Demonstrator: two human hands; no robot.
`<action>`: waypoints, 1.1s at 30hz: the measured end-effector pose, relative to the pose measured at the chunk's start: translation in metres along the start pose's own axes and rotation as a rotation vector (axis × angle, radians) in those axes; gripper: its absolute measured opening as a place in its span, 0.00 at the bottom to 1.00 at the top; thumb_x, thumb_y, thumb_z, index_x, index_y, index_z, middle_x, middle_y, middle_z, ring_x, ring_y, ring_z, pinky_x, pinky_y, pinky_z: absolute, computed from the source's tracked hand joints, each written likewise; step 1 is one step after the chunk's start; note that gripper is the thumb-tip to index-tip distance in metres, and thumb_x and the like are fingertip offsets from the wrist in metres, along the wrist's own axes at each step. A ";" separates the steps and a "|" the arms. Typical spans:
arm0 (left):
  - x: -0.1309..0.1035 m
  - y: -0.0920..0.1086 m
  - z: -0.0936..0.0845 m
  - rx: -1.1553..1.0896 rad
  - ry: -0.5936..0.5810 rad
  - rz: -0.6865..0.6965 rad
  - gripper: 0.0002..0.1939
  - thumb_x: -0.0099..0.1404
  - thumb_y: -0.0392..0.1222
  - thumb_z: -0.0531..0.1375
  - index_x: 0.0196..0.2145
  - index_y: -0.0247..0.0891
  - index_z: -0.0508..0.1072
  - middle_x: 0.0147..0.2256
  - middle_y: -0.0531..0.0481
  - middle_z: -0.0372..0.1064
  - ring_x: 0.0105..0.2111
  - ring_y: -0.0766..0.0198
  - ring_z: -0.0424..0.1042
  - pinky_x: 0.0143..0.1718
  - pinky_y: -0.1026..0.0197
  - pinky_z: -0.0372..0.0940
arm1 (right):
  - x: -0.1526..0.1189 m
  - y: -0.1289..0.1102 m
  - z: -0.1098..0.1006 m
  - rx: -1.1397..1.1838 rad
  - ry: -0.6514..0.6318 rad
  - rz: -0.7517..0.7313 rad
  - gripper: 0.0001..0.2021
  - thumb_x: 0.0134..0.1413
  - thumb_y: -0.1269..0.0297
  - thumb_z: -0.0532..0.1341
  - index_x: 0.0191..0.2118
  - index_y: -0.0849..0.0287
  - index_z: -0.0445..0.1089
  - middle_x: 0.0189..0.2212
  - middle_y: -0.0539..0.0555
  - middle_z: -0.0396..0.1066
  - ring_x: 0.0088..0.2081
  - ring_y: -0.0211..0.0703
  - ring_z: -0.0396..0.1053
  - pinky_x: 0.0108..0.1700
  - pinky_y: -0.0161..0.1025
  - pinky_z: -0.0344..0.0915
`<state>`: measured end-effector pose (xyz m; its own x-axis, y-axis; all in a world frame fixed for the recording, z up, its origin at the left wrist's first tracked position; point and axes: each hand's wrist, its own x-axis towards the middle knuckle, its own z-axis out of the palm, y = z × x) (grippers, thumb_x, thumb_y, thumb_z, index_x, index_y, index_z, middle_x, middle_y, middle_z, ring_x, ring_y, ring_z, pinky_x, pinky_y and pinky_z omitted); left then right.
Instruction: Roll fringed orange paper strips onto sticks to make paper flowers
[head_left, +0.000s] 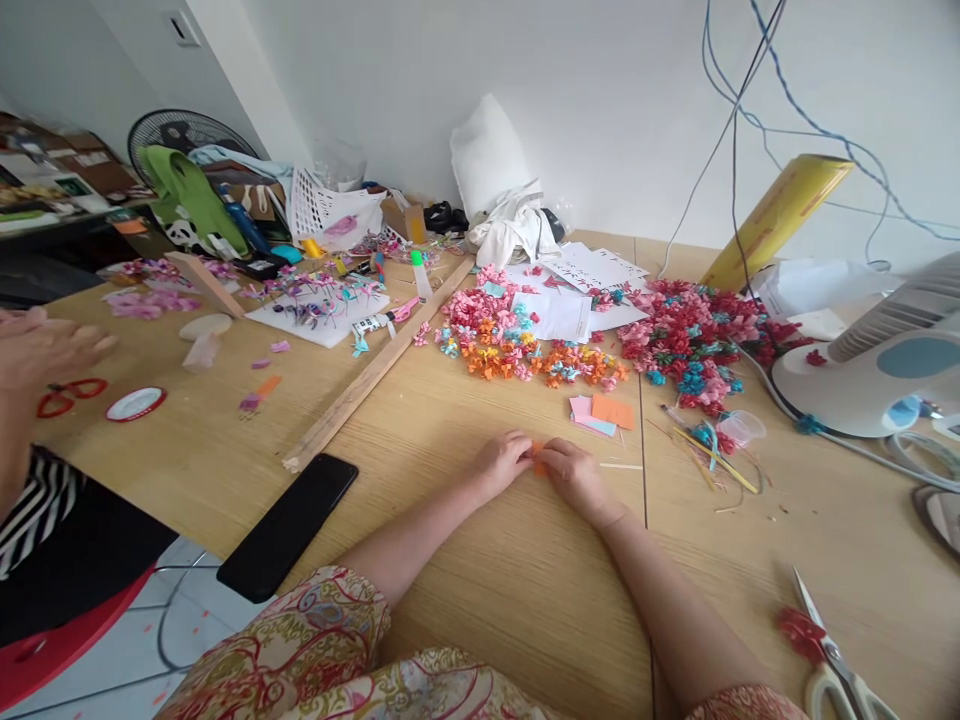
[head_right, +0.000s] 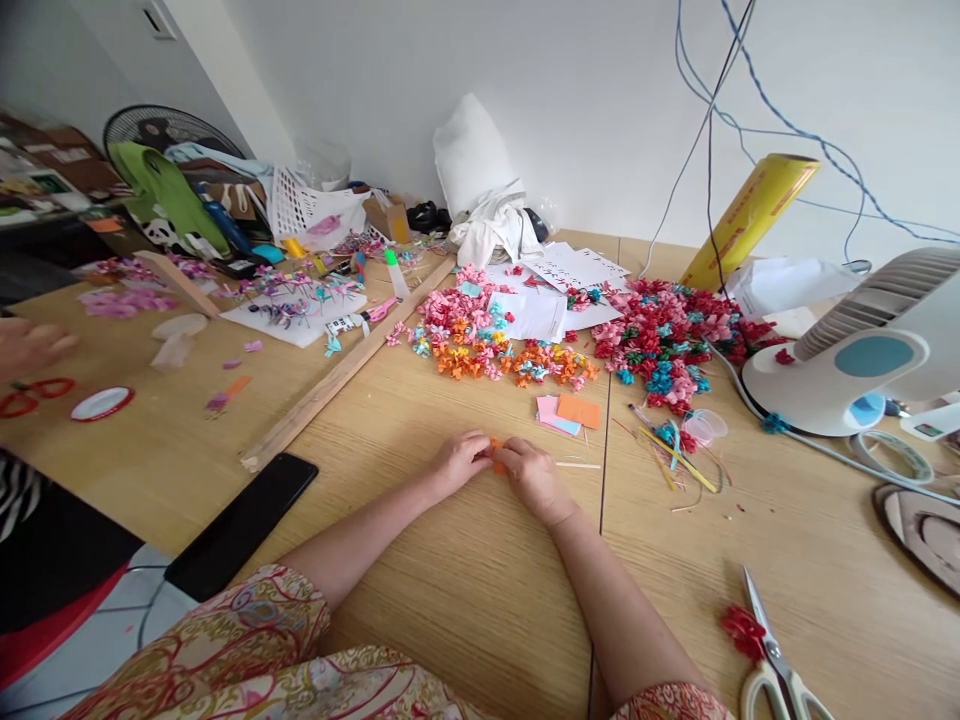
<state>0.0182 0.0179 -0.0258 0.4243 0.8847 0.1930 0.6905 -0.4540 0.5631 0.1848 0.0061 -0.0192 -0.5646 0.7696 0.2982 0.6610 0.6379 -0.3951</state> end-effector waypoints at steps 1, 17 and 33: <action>-0.001 0.000 0.000 0.008 0.002 0.004 0.03 0.55 0.34 0.58 0.26 0.36 0.66 0.27 0.54 0.62 0.29 0.68 0.63 0.30 0.67 0.57 | 0.000 0.000 0.001 0.012 0.008 0.003 0.10 0.53 0.72 0.51 0.35 0.55 0.68 0.32 0.52 0.66 0.33 0.37 0.64 0.35 0.32 0.59; -0.004 0.004 0.000 0.202 0.017 0.056 0.03 0.58 0.34 0.56 0.26 0.36 0.65 0.28 0.52 0.62 0.30 0.67 0.64 0.30 0.67 0.57 | 0.004 -0.005 0.001 0.022 -0.014 0.046 0.09 0.52 0.74 0.52 0.36 0.57 0.66 0.32 0.52 0.66 0.34 0.37 0.64 0.36 0.33 0.60; -0.002 0.002 0.000 0.235 -0.003 0.040 0.04 0.58 0.35 0.55 0.26 0.35 0.65 0.28 0.52 0.62 0.28 0.68 0.63 0.28 0.68 0.56 | 0.004 -0.004 0.002 0.063 -0.006 0.089 0.10 0.52 0.73 0.51 0.36 0.56 0.68 0.31 0.51 0.65 0.34 0.36 0.64 0.36 0.31 0.60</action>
<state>0.0186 0.0150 -0.0251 0.4556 0.8654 0.2087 0.7906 -0.5011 0.3520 0.1785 0.0068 -0.0183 -0.5077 0.8231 0.2546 0.6766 0.5639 -0.4735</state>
